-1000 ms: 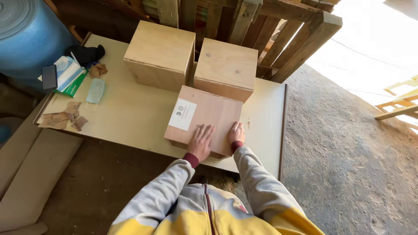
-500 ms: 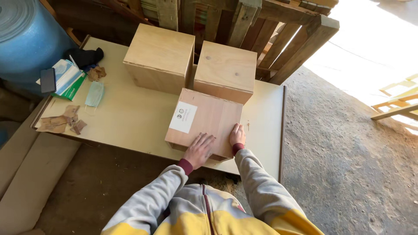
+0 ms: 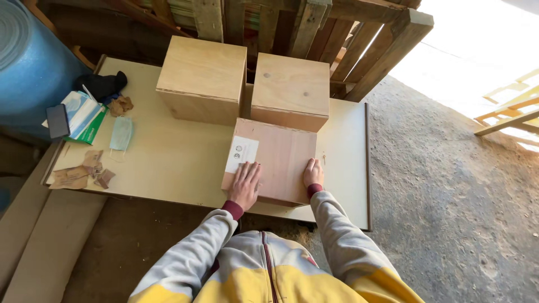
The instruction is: The person sands the top surface of a small wooden box with a sanding pad, then flips the box and sands the bottom surface. The person works at a table with other wooden boxes nearby.
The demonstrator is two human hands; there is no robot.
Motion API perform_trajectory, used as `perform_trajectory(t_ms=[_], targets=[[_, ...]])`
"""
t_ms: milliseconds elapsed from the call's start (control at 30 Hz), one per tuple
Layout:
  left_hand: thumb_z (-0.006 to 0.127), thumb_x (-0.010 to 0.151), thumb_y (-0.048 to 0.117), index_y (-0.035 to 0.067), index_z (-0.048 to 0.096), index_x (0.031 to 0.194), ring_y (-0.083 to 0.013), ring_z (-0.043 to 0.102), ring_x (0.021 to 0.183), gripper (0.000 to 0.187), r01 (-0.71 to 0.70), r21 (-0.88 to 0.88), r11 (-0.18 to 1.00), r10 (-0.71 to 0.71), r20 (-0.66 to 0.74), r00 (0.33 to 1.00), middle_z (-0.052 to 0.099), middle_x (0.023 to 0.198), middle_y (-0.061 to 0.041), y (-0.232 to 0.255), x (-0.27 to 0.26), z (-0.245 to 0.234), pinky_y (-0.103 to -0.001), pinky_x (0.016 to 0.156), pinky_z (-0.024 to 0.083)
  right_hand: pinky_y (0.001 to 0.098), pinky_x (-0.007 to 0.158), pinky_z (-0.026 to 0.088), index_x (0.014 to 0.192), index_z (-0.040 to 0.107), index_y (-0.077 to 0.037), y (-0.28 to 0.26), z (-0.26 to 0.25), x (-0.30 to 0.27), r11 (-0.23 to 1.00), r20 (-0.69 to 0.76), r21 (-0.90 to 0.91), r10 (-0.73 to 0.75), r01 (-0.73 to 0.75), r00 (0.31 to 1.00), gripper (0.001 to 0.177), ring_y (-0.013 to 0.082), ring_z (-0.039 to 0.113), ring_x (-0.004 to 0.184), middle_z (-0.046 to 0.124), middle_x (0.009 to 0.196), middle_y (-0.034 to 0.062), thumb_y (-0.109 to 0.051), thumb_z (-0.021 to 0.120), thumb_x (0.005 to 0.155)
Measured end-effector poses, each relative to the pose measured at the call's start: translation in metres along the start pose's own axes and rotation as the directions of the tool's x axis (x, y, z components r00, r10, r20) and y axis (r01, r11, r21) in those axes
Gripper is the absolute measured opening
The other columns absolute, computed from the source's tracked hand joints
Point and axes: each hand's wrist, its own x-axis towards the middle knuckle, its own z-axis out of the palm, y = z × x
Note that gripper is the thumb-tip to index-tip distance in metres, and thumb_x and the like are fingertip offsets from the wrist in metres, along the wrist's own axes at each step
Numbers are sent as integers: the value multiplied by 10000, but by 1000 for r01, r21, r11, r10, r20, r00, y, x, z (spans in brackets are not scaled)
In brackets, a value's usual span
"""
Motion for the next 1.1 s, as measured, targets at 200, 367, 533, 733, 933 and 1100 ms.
perform_trajectory(t_ms=[200, 367, 533, 733, 933, 1100], targets=[[406, 1292, 497, 181, 526, 1859, -395, 313, 1873, 660, -304, -81, 949, 300, -57, 952, 448, 1986, -130, 55, 16, -9, -643, 1535, 237, 709, 1269, 549, 1375, 643, -128, -9, -9, -10, 1000, -24, 9, -17, 17, 1000, 597, 600, 730, 1461, 806, 1384, 364, -610, 294, 1324], [437, 1309, 519, 257, 552, 1853, -346, 364, 1869, 615, -464, -186, 866, 442, -150, 884, 521, 1959, -25, 74, 31, 34, -597, 1569, 223, 745, 1276, 516, 1448, 641, -84, -10, -23, -30, 987, 3, 153, -58, 57, 998, 585, 664, 655, 1499, 741, 1460, 435, -569, 332, 1341], [477, 1296, 423, 347, 596, 1822, -398, 425, 1819, 545, -400, -189, 897, 368, -182, 912, 540, 1924, -49, 20, 19, 25, -629, 1493, 378, 683, 1312, 518, 1626, 663, -170, 30, -16, -31, 967, 59, 246, -82, 65, 995, 606, 554, 670, 1552, 764, 1547, 323, -620, 347, 1370], [653, 1243, 355, 399, 580, 1862, -661, 368, 1764, 625, -19, -187, 982, -50, -358, 932, 448, 1916, -198, -67, 8, 10, -832, 1373, 436, 680, 1383, 460, 1845, 600, -153, 72, -3, -39, 922, 99, 384, -94, 50, 991, 708, 486, 615, 1624, 697, 1732, 300, -636, 364, 1384], [373, 1332, 478, 560, 152, 1995, -642, 367, 1792, 703, 377, -847, 375, -414, 211, 886, 220, 2035, -326, -106, 44, 34, -753, 1495, 336, 630, 1403, 465, 1905, 546, -216, 7, -29, -108, 620, 210, 738, 167, -268, 963, 912, 422, 553, 1726, 544, 1915, 144, -740, 768, 1192], [457, 1304, 502, 552, 239, 1972, -575, 394, 1799, 705, 310, -942, 128, -395, 238, 887, 423, 1983, -280, -110, 55, 40, -678, 1534, 324, 598, 1344, 523, 1951, 478, -279, -16, -36, -133, 396, 295, 844, 220, -362, 930, 954, 410, 626, 1634, 545, 1880, 139, -632, 866, 1154]])
